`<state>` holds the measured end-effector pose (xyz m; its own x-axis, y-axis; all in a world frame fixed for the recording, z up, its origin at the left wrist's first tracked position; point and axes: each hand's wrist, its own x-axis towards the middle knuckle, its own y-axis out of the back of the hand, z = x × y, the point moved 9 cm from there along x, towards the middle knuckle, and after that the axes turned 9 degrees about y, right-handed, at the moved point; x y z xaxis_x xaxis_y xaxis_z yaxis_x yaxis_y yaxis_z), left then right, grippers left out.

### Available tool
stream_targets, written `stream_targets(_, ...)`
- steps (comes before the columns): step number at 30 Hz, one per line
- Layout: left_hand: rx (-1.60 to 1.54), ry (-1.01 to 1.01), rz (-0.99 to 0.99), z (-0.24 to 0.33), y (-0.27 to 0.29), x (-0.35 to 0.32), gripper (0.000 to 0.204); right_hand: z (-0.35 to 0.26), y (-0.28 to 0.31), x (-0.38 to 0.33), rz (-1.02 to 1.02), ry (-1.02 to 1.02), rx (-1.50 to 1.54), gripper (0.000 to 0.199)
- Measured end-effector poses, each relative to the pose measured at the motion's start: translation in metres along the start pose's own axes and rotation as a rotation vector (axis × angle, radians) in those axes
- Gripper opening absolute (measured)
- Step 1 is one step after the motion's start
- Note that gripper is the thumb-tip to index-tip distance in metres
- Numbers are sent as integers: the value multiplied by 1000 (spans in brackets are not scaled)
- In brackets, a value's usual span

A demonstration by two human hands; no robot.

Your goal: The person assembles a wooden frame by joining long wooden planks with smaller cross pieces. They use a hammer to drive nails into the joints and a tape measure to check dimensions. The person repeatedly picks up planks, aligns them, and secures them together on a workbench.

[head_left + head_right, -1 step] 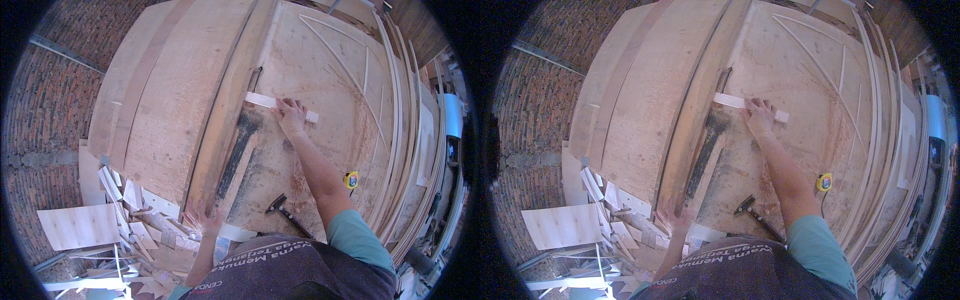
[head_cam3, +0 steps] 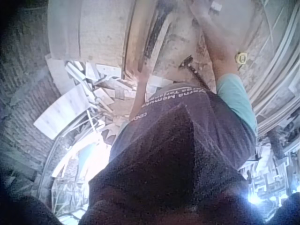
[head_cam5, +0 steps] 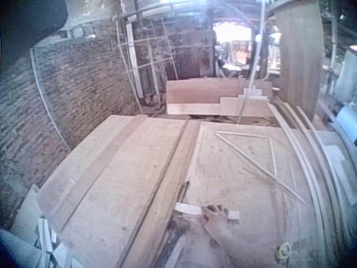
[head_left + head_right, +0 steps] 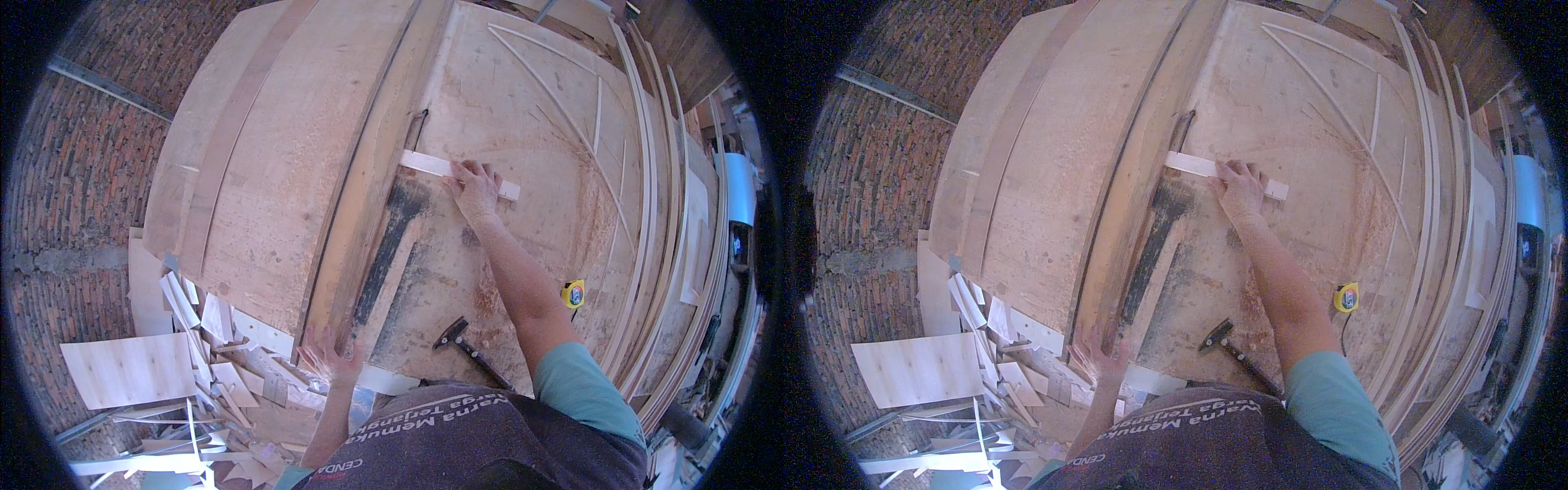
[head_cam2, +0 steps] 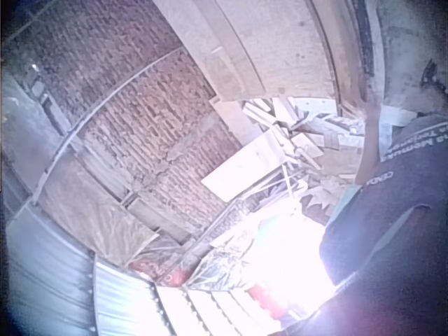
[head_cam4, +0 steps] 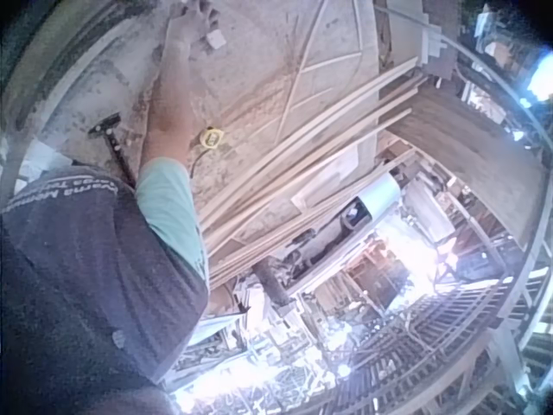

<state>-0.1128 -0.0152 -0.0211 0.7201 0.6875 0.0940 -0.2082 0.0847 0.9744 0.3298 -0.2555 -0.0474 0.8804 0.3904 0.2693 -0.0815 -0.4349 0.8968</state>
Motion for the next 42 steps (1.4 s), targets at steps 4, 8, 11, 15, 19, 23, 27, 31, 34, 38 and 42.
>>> stream_targets(4, 29, 5, -10, 0, 1, 0, 79, 0, 0, 2, 0, 0, 9, 42)
stream_targets(8, 5, -19, 18, 0, 1, 0, 78, 4, -2, 4, -8, -11, 42, 42)
stream_targets(11, 6, -29, 35, -1, -1, -1, 77, 4, -2, 4, -13, -17, 43, 42)
stream_targets(15, 11, -8, 7, -2, -2, 0, 79, 5, -1, 7, -12, -12, 25, 43)
stream_targets(19, -13, 11, -31, -3, -3, -1, 83, 3, 2, 9, -12, -10, 18, 44)
stream_targets(23, -17, 15, -36, -1, 0, 0, 82, 3, 3, 10, -9, -17, 22, 42)
stream_targets(27, 14, 1, -2, -2, -2, -1, 77, 0, 7, 11, 4, -10, 30, 39)
stream_targets(31, 8, 0, 6, -3, -3, -1, 76, 2, 6, 12, 10, -1, 28, 39)
stream_targets(34, 3, 4, 4, -2, -3, 0, 76, 5, 3, 13, 8, -4, 19, 39)
stream_targets(38, 8, 5, -5, -1, -1, 0, 77, 7, 1, 14, -10, -3, 26, 40)
stream_targets(42, 20, -13, 21, 0, -1, 0, 78, 8, -1, 14, -25, -9, 23, 40)
